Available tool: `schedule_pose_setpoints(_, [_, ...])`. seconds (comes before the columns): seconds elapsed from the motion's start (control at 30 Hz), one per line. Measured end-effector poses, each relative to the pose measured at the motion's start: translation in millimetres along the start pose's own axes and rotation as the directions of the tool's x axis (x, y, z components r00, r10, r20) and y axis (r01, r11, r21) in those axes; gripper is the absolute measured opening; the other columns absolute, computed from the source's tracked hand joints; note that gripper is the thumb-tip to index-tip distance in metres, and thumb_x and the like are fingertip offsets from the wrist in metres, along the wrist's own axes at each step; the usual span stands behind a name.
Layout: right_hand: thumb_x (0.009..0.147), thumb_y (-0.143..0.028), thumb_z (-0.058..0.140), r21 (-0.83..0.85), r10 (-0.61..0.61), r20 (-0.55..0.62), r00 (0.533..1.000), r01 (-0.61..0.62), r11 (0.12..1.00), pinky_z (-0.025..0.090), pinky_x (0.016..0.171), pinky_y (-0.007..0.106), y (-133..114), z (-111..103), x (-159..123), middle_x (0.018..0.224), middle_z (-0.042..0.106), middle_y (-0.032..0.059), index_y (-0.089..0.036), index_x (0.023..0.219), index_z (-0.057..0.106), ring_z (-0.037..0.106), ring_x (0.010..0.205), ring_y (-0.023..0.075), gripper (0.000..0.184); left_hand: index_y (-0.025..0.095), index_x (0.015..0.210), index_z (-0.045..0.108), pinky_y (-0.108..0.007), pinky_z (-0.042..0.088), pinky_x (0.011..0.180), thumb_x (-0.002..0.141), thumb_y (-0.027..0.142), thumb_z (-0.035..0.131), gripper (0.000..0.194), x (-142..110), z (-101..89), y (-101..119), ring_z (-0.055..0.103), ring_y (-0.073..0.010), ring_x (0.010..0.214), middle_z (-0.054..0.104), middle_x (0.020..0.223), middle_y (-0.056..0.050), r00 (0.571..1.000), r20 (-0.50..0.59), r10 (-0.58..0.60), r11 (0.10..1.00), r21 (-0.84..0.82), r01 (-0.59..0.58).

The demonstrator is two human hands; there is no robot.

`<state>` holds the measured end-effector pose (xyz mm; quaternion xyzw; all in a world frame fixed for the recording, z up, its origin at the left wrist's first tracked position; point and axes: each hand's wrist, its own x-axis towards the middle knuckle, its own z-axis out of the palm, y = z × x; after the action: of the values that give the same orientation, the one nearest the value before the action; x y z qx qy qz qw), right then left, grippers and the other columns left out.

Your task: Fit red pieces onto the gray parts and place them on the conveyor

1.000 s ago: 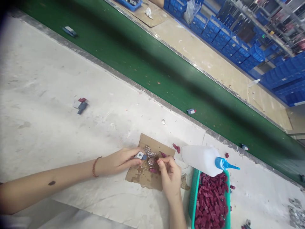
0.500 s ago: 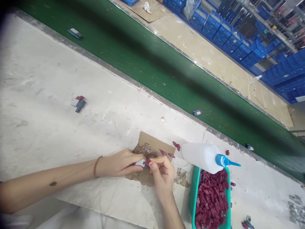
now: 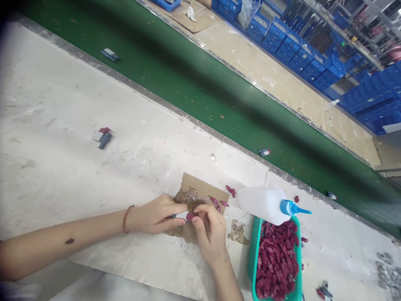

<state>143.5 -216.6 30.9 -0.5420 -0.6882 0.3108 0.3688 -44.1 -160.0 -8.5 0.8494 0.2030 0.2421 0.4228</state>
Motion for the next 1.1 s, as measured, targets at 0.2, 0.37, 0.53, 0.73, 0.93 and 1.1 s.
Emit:
schedule_pose_setpoints(0.2, [0.108,-0.033,0.021,-0.251,-0.213,0.135,0.968,0.241,0.938,0.035,0.053,0.028,0.7,3.4,3.1,0.06,0.052,0.0013,-0.022,0.07,0.048,0.048,0.055,0.016,0.048,0.02,0.076,0.046,-0.028,0.027,0.043,0.104,0.049,0.014,0.051,-1.2,0.0,2.6,0.045,-0.0143,0.042,0.05,0.052,0.002,0.999,-0.002,0.042,0.997,0.062,-0.041])
schedule_pose_setpoints(0.37, [0.109,-0.037,0.015,-0.292,-0.169,0.161,0.972,0.211,0.933,0.033,0.053,0.028,-3.9,7.2,4.5,0.059,0.049,0.0,-0.023,0.069,0.043,0.045,0.054,0.0158,0.051,0.021,0.074,0.044,-0.027,0.028,0.043,0.105,0.046,0.014,0.05,-1.4,0.1,5.2,0.044,-0.0131,0.04,0.05,0.051,0.003,0.998,-0.017,0.067,0.991,0.118,-0.064])
schedule_pose_setpoints(0.53, [0.108,-0.041,0.02,-0.253,-0.082,0.168,0.982,0.123,0.96,0.036,0.054,0.027,-19.4,-20.8,-7.6,0.063,0.052,0.0005,-0.021,0.07,0.049,0.049,0.057,0.0158,0.051,0.018,0.093,0.054,-0.026,0.041,0.052,0.105,0.04,0.023,0.04,-3.6,2.6,6.9,0.062,-0.0166,0.056,0.067,0.07,-0.002,0.995,-0.034,0.09,0.985,0.149,-0.084])
schedule_pose_setpoints(0.73, [0.103,-0.037,0.042,-0.399,0.298,-0.069,0.952,-0.3,0.867,0.046,0.067,0.03,-11.1,-110.2,-56.2,0.081,0.064,0.0038,-0.022,0.087,0.062,0.062,0.076,0.0202,0.029,0.017,0.107,0.054,-0.027,0.045,0.055,0.102,0.033,0.031,0.029,-5.0,-2.0,9.6,0.061,-0.0176,0.057,0.068,0.074,-0.003,0.976,-0.129,-0.174,0.982,0.057,0.182])
schedule_pose_setpoints(0.93, [0.095,-0.047,0.044,-0.598,0.362,-0.163,0.918,-0.384,0.703,0.05,0.078,0.044,38.9,-153.0,-88.7,0.091,0.07,0.0096,-0.023,0.088,0.067,0.065,0.086,0.0295,0.034,0.02,0.112,0.065,-0.024,0.049,0.056,0.099,0.036,0.046,0.029,-4.5,-2.9,0.1,0.067,-0.0164,0.064,0.076,0.091,-0.006,0.973,-0.168,-0.157,0.986,0.029,0.164])
schedule_pose_setpoints(1.1, [0.093,-0.052,0.043,-0.598,0.357,-0.156,0.921,-0.376,0.708,0.051,0.072,0.044,52.3,-152.4,-92.1,0.082,0.07,0.0085,-0.025,0.08,0.066,0.065,0.078,0.0293,0.037,0.022,0.118,0.066,-0.027,0.057,0.071,0.098,0.031,0.049,0.027,-3.1,0.3,-5.3,0.071,-0.0177,0.08,0.077,0.098,-0.007,0.966,-0.251,0.057,0.993,0.113,-0.029])
